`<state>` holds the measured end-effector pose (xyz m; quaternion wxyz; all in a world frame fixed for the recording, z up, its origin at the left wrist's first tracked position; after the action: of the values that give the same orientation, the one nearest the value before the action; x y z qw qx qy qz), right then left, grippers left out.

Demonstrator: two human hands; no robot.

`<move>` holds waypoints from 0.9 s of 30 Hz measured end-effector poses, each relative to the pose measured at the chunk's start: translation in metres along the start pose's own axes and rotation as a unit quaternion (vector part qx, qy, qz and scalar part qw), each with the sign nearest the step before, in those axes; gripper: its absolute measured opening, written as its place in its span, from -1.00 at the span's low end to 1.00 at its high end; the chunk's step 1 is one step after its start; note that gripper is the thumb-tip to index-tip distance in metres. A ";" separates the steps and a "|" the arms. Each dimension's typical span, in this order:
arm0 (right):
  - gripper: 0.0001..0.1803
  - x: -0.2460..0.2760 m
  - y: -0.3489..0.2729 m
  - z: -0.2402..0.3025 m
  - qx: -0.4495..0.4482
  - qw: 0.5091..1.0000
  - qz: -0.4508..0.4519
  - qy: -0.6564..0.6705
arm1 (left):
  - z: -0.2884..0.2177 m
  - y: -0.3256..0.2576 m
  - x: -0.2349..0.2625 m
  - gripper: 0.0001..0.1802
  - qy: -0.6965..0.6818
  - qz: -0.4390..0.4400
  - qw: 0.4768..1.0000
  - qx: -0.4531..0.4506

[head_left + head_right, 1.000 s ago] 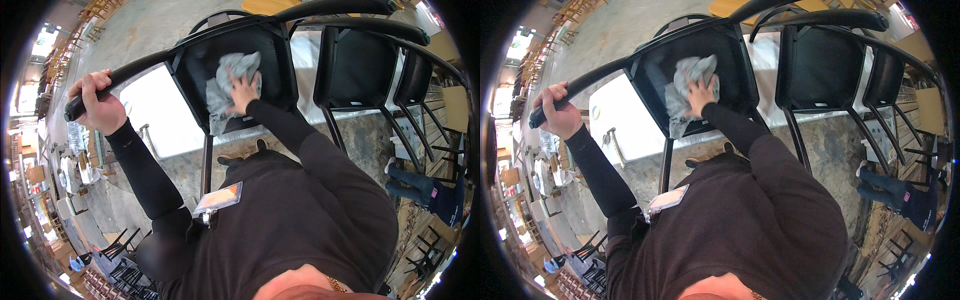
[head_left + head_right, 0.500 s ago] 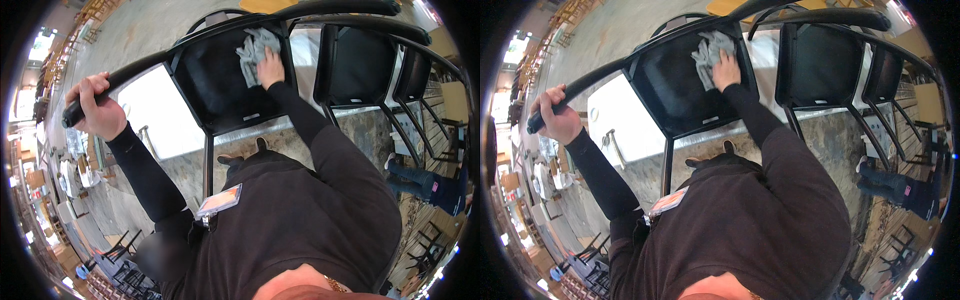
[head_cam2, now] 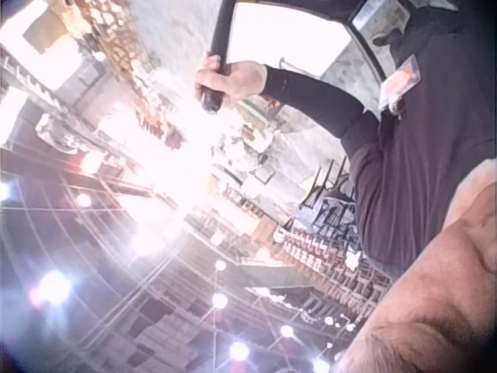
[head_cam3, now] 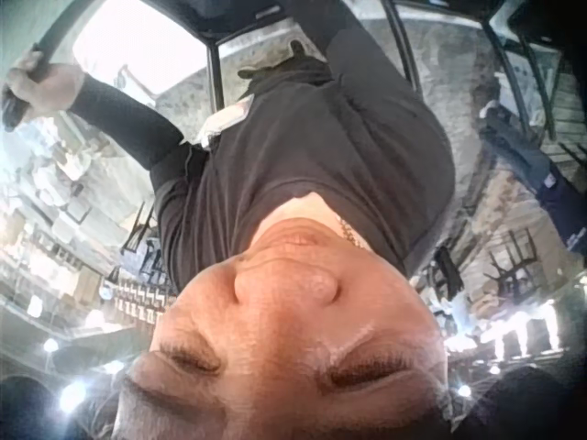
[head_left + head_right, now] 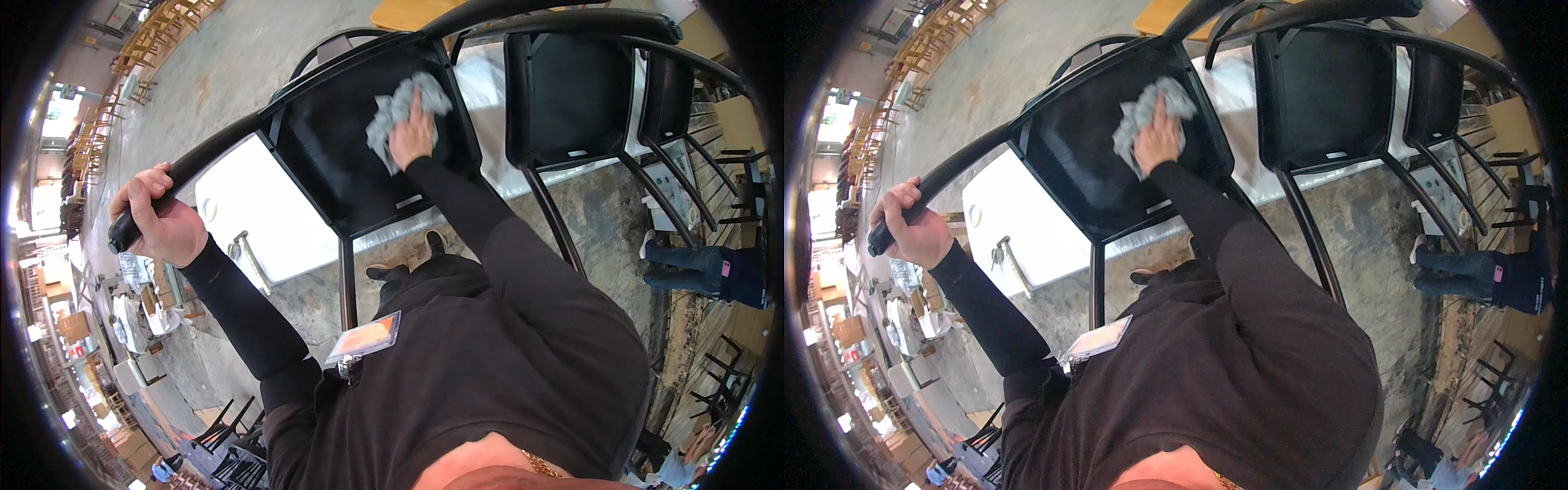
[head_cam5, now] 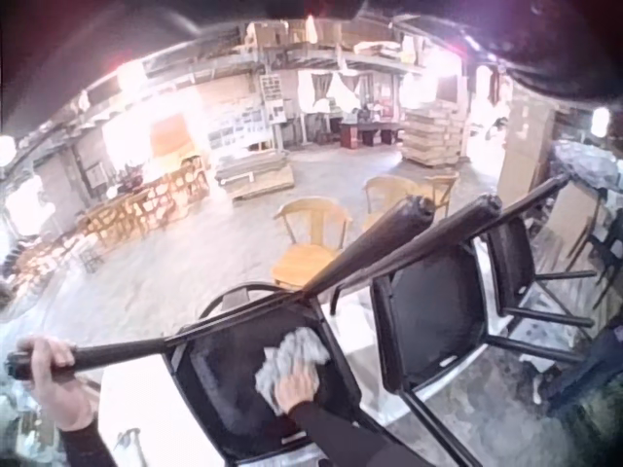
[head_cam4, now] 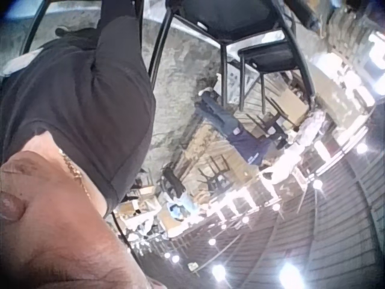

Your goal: The person wipes a black chair with a cloth, cleaning the seat, backrest, and legs. The person then places the chair on a table and continues wiping other parts of the chair.

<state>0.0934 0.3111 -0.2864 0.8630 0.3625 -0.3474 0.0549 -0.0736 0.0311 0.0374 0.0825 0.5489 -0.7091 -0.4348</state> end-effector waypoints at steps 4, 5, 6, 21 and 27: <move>-0.64 -0.019 0.040 0.059 0.111 0.994 0.018 -0.006 | -0.002 0.000 0.000 -0.86 -0.004 0.003 1.000 -0.005; -0.60 -0.032 0.031 0.074 0.154 0.985 0.058 -0.058 | -0.003 0.001 -0.001 -0.86 -0.006 0.005 1.000 -0.009; -0.62 -0.041 0.013 0.095 0.242 0.965 0.089 -0.049 | -0.003 0.000 -0.003 -0.87 -0.005 0.009 1.000 -0.007; -0.68 -0.032 0.034 0.047 0.238 0.965 0.098 -0.050 | -0.002 -0.001 0.000 -0.94 -0.018 -0.007 1.000 -0.024; -0.66 -0.062 -0.096 0.136 0.492 0.842 0.221 0.003 | -0.005 -0.002 -0.005 -0.93 -0.013 0.008 1.000 -0.010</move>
<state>0.0038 0.1604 -0.3151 0.5374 0.6529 -0.3432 0.4087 -0.0673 0.0329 0.0404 0.0818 0.5365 -0.7102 -0.4484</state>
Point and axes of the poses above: each hand's wrist, its own y-axis towards the middle knuckle, its own x-axis out of the back of the hand, z = x × y, the point moved 9 cm from there along y, towards the middle knuckle, and after that the axes turned 13 degrees about -z, right-handed, at the moved point
